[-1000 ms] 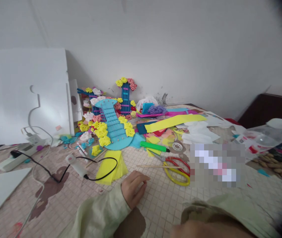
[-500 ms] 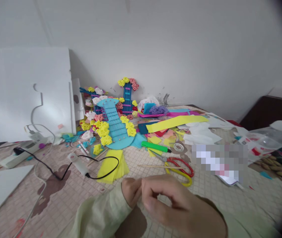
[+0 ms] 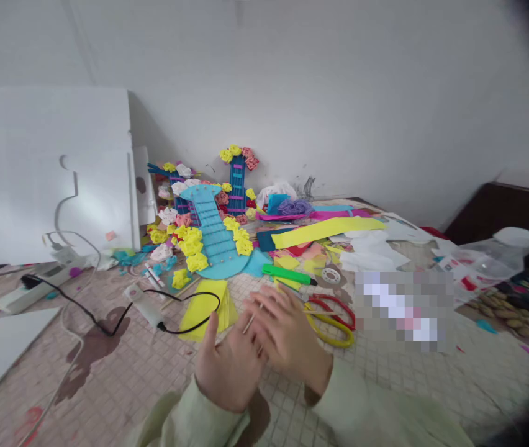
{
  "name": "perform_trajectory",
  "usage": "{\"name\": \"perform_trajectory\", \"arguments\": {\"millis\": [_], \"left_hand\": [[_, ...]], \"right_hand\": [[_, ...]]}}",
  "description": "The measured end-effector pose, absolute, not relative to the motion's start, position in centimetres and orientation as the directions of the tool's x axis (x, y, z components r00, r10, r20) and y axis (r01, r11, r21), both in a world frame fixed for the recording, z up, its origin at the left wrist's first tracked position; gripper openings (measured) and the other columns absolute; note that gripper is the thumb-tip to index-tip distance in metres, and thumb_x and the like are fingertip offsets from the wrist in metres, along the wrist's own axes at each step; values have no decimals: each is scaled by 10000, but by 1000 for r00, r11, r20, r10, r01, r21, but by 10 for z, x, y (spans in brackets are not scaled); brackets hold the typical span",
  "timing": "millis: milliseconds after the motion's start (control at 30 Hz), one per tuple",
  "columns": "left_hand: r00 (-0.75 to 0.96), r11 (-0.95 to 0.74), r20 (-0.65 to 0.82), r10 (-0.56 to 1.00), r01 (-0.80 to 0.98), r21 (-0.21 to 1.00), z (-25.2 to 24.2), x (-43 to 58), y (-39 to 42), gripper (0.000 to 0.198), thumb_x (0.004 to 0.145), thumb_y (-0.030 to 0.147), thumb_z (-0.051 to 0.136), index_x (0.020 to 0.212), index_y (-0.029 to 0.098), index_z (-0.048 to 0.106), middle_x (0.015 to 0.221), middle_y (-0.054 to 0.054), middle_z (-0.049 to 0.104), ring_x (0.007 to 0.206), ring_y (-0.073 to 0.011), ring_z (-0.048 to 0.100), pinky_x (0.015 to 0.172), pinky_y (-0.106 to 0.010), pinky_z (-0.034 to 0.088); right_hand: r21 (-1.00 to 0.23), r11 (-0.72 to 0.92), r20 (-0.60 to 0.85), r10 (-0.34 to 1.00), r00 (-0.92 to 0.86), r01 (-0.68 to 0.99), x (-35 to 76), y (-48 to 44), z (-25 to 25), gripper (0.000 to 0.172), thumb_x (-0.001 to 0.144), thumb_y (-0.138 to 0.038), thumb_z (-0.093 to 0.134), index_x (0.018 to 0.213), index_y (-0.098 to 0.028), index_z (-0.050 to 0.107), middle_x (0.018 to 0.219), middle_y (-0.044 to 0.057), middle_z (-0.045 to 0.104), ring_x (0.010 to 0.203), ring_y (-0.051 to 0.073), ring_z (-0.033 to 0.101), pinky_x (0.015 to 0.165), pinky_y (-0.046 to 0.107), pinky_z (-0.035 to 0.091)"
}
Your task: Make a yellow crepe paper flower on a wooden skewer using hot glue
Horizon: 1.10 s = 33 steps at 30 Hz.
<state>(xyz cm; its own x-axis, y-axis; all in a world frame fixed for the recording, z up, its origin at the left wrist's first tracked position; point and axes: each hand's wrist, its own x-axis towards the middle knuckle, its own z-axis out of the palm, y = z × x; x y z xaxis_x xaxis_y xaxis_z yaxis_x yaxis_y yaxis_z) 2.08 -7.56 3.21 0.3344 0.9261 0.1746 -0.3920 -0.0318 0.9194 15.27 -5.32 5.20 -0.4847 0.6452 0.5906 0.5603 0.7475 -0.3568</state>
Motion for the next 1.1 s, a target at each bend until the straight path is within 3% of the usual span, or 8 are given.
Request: {"name": "perform_trajectory", "arguments": {"millis": [133, 300, 500, 600, 700, 800, 933, 1100], "left_hand": [[377, 211, 193, 906, -797, 566, 51, 15, -84, 577, 811, 557, 55, 1316, 326, 211, 1413, 8, 235, 1304, -225, 117, 1002, -488, 181], [391, 275, 250, 886, -876, 397, 61, 22, -85, 607, 802, 577, 94, 1309, 286, 256, 1402, -8, 267, 1310, -205, 77, 979, -458, 238], [401, 128, 226, 888, -687, 715, 61, 19, -91, 480, 810, 511, 298, 1167, 259, 495, 1169, -69, 552, 1120, -244, 439, 871, -415, 378], [331, -196, 290, 898, -289, 937, 59, 9, -96, 236, 790, 316, 485, 745, 183, 676, 674, -41, 640, 709, -159, 578, 778, -332, 434], [335, -365, 307, 891, 125, 923, 56, -2, -101, 231, 792, 222, 495, 630, 155, 647, 418, 13, 513, 447, -90, 488, 580, -235, 448], [417, -409, 294, 860, 219, 886, 55, -12, -107, 226, 819, 186, 438, 956, 197, 617, 563, -9, 634, 478, -93, 557, 519, -197, 452], [565, -601, 425, 707, 164, 782, 55, -16, -109, 330, 774, 188, 496, 1093, 247, 557, 1226, -89, 504, 1072, -221, 500, 858, -313, 427], [677, -650, 453, 580, 49, 758, 50, 3, -98, 403, 730, 178, 548, 1130, 219, 518, 1056, -96, 604, 977, -195, 545, 841, -315, 441]], "right_hand": [[-766, 454, 445, 885, -133, 456, 185, -35, 51, 312, 852, -349, 379, 1075, -194, 533, 1060, 85, 567, 993, 214, 500, 877, 413, 391], [-996, 85, 57, 889, -454, 40, 189, -55, 59, 361, 801, -444, 453, 927, -155, 627, 817, 68, 638, 675, 142, 576, 630, 277, 478], [-986, 82, 22, 924, -381, 142, 197, -54, 57, 255, 694, -381, 607, 660, -135, 664, 555, 22, 607, 510, 103, 528, 497, 218, 427], [-955, 117, 62, 977, -202, 273, 225, -30, 49, 311, 723, -409, 557, 625, -123, 628, 575, 35, 600, 503, 104, 518, 484, 217, 410], [-840, 155, 153, 987, -46, 520, 255, -3, 45, 367, 759, -458, 472, 680, -127, 609, 567, 27, 587, 488, 113, 516, 466, 223, 392], [-763, 161, 216, 976, 12, 626, 277, 23, 45, 407, 762, -472, 438, 565, -140, 565, 487, 13, 541, 463, 124, 491, 469, 240, 354], [-639, 188, 252, 967, -29, 746, 281, 58, 43, 429, 760, -442, 441, 448, -158, 520, 460, 29, 541, 488, 151, 505, 503, 259, 341], [-541, 282, 196, 959, -207, 792, 257, 96, 27, 158, 650, -265, 619, 754, -147, 637, 760, 63, 652, 678, 161, 574, 618, 246, 398]]}}
